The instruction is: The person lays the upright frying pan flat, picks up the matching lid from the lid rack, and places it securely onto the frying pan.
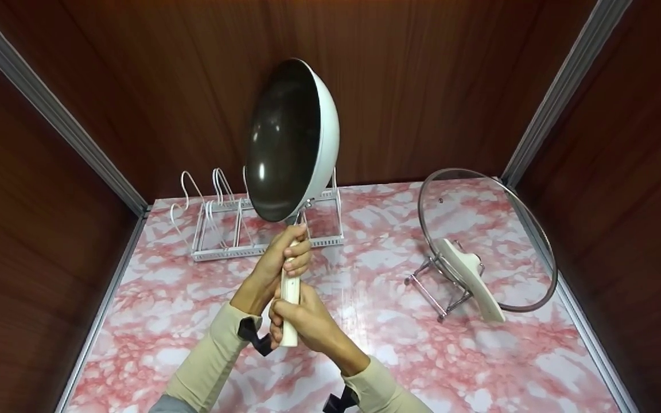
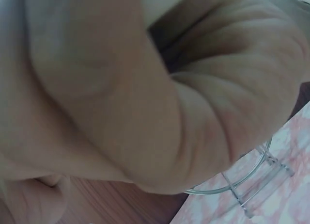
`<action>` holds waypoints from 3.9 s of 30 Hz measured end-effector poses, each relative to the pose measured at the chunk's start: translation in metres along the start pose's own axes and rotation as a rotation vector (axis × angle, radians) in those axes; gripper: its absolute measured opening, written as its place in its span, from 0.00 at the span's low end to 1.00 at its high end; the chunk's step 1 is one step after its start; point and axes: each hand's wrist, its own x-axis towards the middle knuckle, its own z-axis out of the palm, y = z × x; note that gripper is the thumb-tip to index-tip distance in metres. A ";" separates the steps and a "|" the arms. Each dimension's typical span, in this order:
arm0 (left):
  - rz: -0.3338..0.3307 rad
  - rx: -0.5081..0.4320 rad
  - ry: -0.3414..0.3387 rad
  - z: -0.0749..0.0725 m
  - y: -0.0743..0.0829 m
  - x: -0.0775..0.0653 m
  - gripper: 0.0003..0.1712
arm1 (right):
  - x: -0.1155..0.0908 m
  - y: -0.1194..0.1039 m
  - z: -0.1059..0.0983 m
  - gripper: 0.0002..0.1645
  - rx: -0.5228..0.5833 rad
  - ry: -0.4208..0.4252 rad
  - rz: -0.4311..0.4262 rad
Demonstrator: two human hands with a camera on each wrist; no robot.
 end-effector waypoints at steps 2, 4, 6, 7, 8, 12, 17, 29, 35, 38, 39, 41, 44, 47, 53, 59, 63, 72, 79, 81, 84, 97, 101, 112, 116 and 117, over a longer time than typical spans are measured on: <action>0.010 0.016 0.022 0.000 -0.001 0.000 0.22 | 0.001 -0.001 0.000 0.06 -0.011 0.005 0.008; 0.018 0.029 0.036 -0.001 -0.001 -0.001 0.22 | 0.001 -0.001 0.000 0.06 -0.023 0.010 0.013; 0.022 0.047 0.043 -0.002 -0.001 -0.002 0.22 | 0.002 -0.001 0.000 0.06 -0.030 0.014 0.019; 0.024 0.058 0.048 -0.002 -0.002 -0.002 0.22 | 0.002 0.000 -0.001 0.05 -0.035 0.017 0.021; 0.025 0.072 0.052 -0.002 -0.002 -0.003 0.23 | 0.002 0.000 -0.001 0.05 -0.038 0.020 0.022; 0.035 0.120 0.070 -0.003 -0.003 -0.004 0.24 | 0.003 0.000 -0.002 0.05 -0.042 0.034 0.031; 0.043 0.147 0.082 -0.004 -0.003 -0.005 0.24 | 0.003 0.000 -0.002 0.06 -0.047 0.046 0.047; 0.027 0.239 0.169 -0.005 -0.002 -0.010 0.23 | 0.003 -0.001 -0.001 0.08 -0.078 0.051 0.057; 0.026 0.283 0.205 -0.003 -0.002 -0.013 0.21 | 0.003 0.000 -0.002 0.08 -0.066 0.034 0.061; 0.032 0.307 0.225 -0.004 -0.002 -0.014 0.20 | 0.003 0.000 -0.002 0.09 -0.060 0.027 0.067; 0.032 0.313 0.230 -0.004 -0.002 -0.014 0.20 | 0.003 0.000 -0.003 0.09 -0.058 0.025 0.069; 0.029 0.319 0.236 -0.004 -0.002 -0.015 0.19 | 0.002 0.001 -0.003 0.09 -0.057 0.025 0.077; 0.022 0.322 0.247 -0.004 -0.001 -0.015 0.18 | 0.003 0.000 -0.003 0.09 -0.062 0.029 0.086; 0.016 0.334 0.257 -0.003 -0.001 -0.016 0.17 | 0.003 0.000 -0.002 0.09 -0.067 0.028 0.089; 0.005 0.383 0.263 -0.003 0.000 -0.018 0.16 | 0.002 0.000 -0.002 0.10 -0.052 0.006 0.091; -0.008 0.394 0.264 -0.005 0.001 -0.020 0.13 | 0.002 0.003 -0.003 0.09 -0.043 -0.018 0.085; -0.012 0.412 0.265 -0.006 0.001 -0.021 0.13 | 0.003 0.005 -0.003 0.07 -0.048 -0.033 0.079; -0.008 0.435 0.254 -0.008 0.002 -0.021 0.17 | 0.005 0.005 -0.001 0.08 -0.058 -0.031 0.091; -0.021 0.417 0.249 -0.009 0.003 -0.022 0.16 | 0.005 0.006 0.001 0.10 -0.080 -0.011 0.107; -0.026 0.407 0.249 -0.009 0.003 -0.021 0.15 | 0.006 0.006 0.001 0.09 -0.097 -0.005 0.111; -0.037 0.399 0.258 -0.009 0.004 -0.022 0.12 | 0.007 0.005 0.001 0.08 -0.171 0.011 0.116; -0.057 0.390 0.271 -0.008 0.007 -0.023 0.10 | 0.007 0.005 -0.003 0.14 -0.380 0.010 0.062; -0.071 0.366 0.263 -0.008 0.007 -0.024 0.10 | 0.005 0.003 -0.004 0.21 -0.379 0.001 0.091; -0.021 0.447 0.268 -0.012 0.012 -0.030 0.10 | 0.006 -0.008 -0.033 0.29 -0.296 0.072 0.141; -0.034 0.441 0.261 -0.013 0.013 -0.032 0.09 | 0.009 -0.015 -0.049 0.37 -0.316 0.141 0.136; -0.038 0.436 0.256 -0.013 0.013 -0.033 0.09 | 0.010 -0.017 -0.054 0.39 -0.325 0.155 0.135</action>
